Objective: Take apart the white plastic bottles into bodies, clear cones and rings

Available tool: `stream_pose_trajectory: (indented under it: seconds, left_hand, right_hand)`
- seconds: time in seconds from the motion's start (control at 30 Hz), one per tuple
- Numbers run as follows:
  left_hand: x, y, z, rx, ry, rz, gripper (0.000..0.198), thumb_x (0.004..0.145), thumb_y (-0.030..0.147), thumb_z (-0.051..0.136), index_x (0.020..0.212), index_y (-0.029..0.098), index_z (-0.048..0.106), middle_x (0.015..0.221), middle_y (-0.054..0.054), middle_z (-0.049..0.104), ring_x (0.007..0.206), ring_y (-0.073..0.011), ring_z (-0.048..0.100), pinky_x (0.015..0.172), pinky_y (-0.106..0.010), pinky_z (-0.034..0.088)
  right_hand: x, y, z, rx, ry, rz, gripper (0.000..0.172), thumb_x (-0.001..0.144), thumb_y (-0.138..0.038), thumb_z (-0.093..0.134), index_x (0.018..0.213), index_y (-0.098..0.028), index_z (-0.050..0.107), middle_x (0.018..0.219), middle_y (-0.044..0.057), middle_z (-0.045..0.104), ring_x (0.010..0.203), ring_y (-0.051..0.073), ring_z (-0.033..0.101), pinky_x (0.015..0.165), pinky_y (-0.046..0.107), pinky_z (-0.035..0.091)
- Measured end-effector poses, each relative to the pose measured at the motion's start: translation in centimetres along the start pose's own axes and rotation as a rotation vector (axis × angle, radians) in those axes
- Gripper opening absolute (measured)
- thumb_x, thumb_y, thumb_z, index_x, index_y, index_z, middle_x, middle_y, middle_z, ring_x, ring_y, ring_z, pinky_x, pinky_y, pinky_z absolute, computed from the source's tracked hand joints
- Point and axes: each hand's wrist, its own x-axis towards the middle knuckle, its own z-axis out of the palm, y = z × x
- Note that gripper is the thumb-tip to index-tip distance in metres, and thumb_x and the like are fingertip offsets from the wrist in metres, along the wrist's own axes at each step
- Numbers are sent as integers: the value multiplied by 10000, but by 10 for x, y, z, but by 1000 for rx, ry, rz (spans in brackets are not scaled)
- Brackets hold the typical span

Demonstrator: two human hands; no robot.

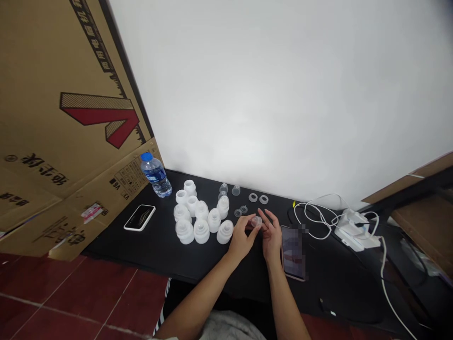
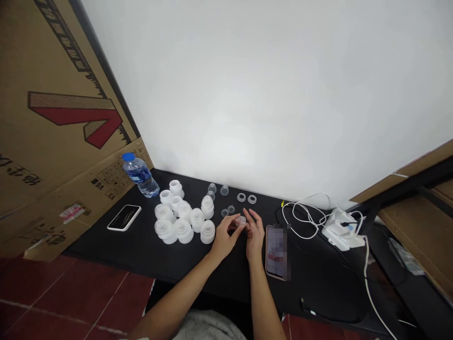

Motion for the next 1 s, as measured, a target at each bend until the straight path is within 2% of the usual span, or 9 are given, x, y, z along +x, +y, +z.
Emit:
stream_pose_trajectory:
  seconds: [0.1,0.2,0.3,0.37,0.47,0.63,0.73,0.87,1.0]
  left_hand:
    - [1,1,4,-171,54,-72,472,1050,537,674,1398,244,546,1219,-115,741,1102,-249,768,951,-415,636]
    - [1,4,2,-246,19,-122,465,1078,623,585,1330,234,552,1147,-107,767,1063,-243,781,944,-395,622]
    - [1,8,-2,-145,-4,-114,482,1105,655,489,1270,229,639,1190,-114,763,1105,-251,757,962,-390,605]
    - [2,10,-5,-67,13,-107,522,1114,669,442,1278,228,667,1232,-115,758,1099,-253,746,957,-393,596]
    - [1,8,-5,24,19,-114,541,1130,658,395,1334,226,648,1236,-116,758,1061,-252,744,937,-396,588]
    - [-3,8,-5,134,-53,-40,433,1158,560,404,1324,240,643,1290,-111,740,1204,-262,713,1080,-430,537]
    - [-5,10,-6,174,-87,-4,413,1171,522,380,1305,239,650,1281,-111,740,1218,-258,700,1099,-432,522]
    - [-4,9,-6,228,-96,-18,416,1173,517,372,1307,235,647,1286,-114,733,1232,-265,690,1117,-448,507]
    - [-6,6,-5,264,-112,-16,406,1175,505,369,1308,234,639,1278,-116,726,1215,-266,693,1105,-454,516]
  right_hand:
    - [3,4,-2,19,27,8,344,962,-482,736,1174,-212,737,1325,179,785,1145,320,776,932,477,648]
    - [5,5,-4,-125,55,-43,355,898,-453,831,1147,-212,757,1142,126,801,981,267,762,829,402,650]
    - [5,3,-4,-168,-85,-37,372,898,-459,834,1177,-219,773,1100,101,797,929,253,752,802,382,649]
    - [4,1,-3,-156,-141,-27,336,901,-470,833,1119,-220,775,1050,86,796,923,255,756,804,378,650]
    - [3,2,0,-200,-91,-35,321,889,-496,839,1027,-222,743,967,64,773,885,250,748,765,355,643]
    - [0,4,1,-313,-31,-87,200,962,-419,716,1038,-236,691,990,62,763,910,246,749,814,362,630]
    - [-1,4,0,-377,-9,-96,139,948,-369,691,1000,-241,675,931,44,758,846,238,746,800,362,618]
    - [-2,3,0,-506,40,-117,151,936,-384,686,899,-241,656,847,34,725,774,229,712,757,353,589]
    - [-5,4,1,-612,82,-155,122,931,-356,639,887,-244,617,829,27,685,754,218,675,725,336,556]
